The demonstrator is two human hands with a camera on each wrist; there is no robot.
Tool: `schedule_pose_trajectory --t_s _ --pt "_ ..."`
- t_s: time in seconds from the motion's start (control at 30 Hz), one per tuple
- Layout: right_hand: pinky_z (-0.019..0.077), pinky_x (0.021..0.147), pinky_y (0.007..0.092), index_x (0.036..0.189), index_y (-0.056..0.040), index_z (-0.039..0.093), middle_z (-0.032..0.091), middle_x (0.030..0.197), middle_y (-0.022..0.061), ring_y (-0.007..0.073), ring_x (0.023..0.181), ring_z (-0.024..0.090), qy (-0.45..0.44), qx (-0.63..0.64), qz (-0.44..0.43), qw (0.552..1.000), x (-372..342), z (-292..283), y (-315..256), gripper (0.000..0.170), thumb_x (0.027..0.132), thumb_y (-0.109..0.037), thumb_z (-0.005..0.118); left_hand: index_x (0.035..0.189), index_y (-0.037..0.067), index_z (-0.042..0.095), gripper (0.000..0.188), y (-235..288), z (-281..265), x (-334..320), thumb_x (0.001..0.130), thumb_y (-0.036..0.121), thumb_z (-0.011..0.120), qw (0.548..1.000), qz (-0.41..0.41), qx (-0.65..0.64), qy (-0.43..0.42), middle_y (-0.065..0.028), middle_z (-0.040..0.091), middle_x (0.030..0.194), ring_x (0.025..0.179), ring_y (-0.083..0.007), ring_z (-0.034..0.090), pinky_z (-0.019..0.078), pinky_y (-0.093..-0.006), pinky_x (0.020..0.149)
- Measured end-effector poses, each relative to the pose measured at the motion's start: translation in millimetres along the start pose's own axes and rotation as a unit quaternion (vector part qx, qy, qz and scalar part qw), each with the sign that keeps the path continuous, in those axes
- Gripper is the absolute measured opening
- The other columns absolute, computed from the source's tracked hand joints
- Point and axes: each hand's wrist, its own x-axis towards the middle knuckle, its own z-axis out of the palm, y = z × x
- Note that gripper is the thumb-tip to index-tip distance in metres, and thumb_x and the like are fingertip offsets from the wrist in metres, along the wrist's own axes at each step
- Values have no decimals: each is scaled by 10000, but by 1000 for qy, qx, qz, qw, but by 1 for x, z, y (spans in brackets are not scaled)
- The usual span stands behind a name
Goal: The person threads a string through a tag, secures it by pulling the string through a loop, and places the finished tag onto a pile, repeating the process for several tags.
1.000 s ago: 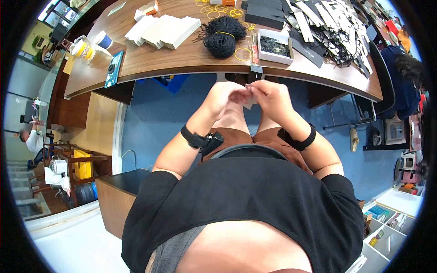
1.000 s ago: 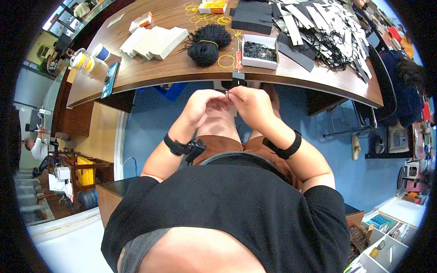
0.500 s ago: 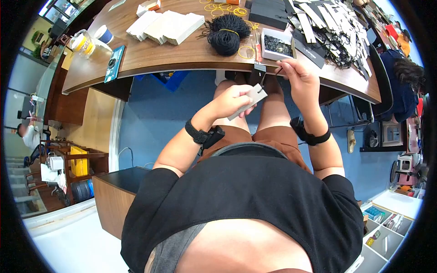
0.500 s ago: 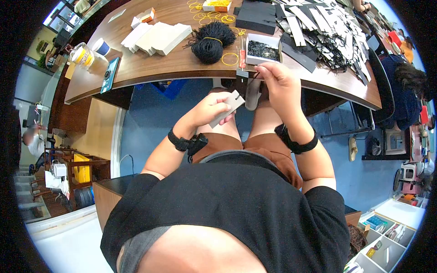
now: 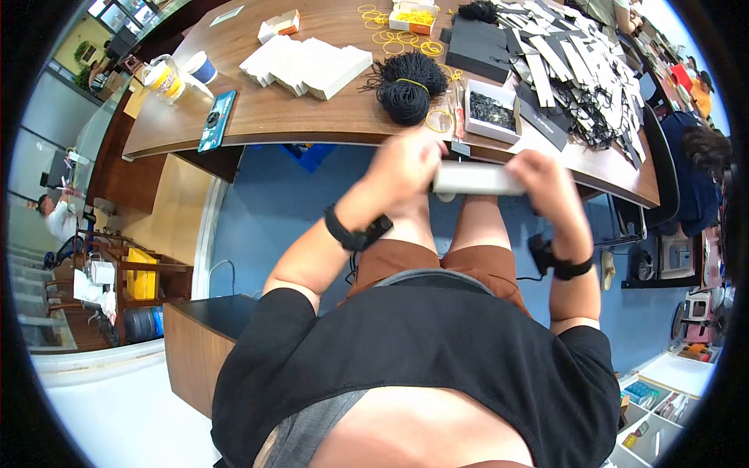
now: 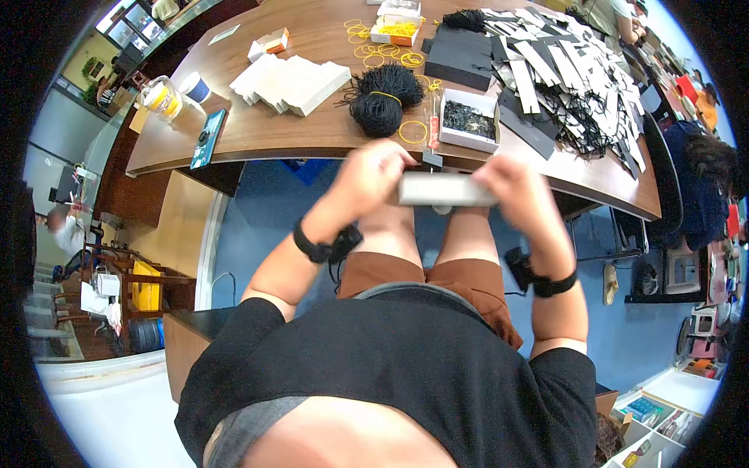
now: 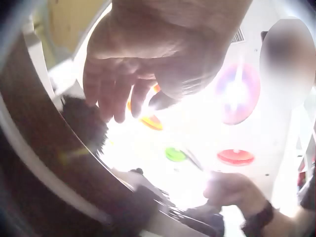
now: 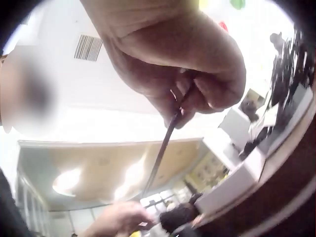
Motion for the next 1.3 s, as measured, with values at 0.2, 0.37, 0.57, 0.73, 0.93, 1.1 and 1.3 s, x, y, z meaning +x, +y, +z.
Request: schedule_pose_trajectory --t_s 0.2,0.37,0.57,0.73,0.93,1.1,1.3 --pt "348 462 188 1068 -21 587 545 716 -1 36 523 423 255 262 157 917 83 -133 93 395 863 -357 625 911 72 591 297 -84 -86 41 707 231 737 864 -92 439 229 -132 577 986 977 -327 504 423 -432 836" --pt "274 1046 436 1298 37 400 453 1261 273 407 1240 339 408 -188 43 892 107 -118 148 763 748 -398 700 811 78 622 191 -125 -107 49 700 195 725 871 -125 427 208 -126 605 905 924 -332 534 432 -430 819" --pt "281 973 427 1173 -53 545 527 1157 170 326 1143 406 478 -306 -188 801 63 -23 62 431 757 -132 625 709 68 662 132 -106 -107 44 695 179 732 854 -81 409 312 -112 612 814 858 -307 559 429 -436 793" --pt "446 575 256 1098 -19 561 629 890 84 145 629 559 184 24 -176 967 4 66 10 289 822 -74 624 858 7 622 103 -47 -75 13 839 99 662 936 -121 -247 220 -8 581 807 747 -80 515 432 -221 704" --pt "434 524 215 956 2 574 616 724 65 60 549 530 14 226 34 973 -8 103 5 157 909 -147 557 886 0 600 124 -28 4 -33 817 86 654 955 -196 -206 -77 -26 555 862 821 -114 535 445 -250 754" --pt "457 569 333 878 18 594 570 675 180 221 573 564 17 36 30 999 -16 117 43 194 886 -176 584 982 -21 638 198 -48 44 -39 867 136 602 963 -194 -178 -52 -82 624 976 884 -147 585 463 -276 768" --pt "456 580 306 916 10 613 596 701 173 199 587 549 61 31 25 997 -17 116 49 205 873 -190 612 946 -14 641 227 -34 64 -28 855 188 594 991 -124 -43 -22 -138 649 845 753 -224 628 474 -310 680"
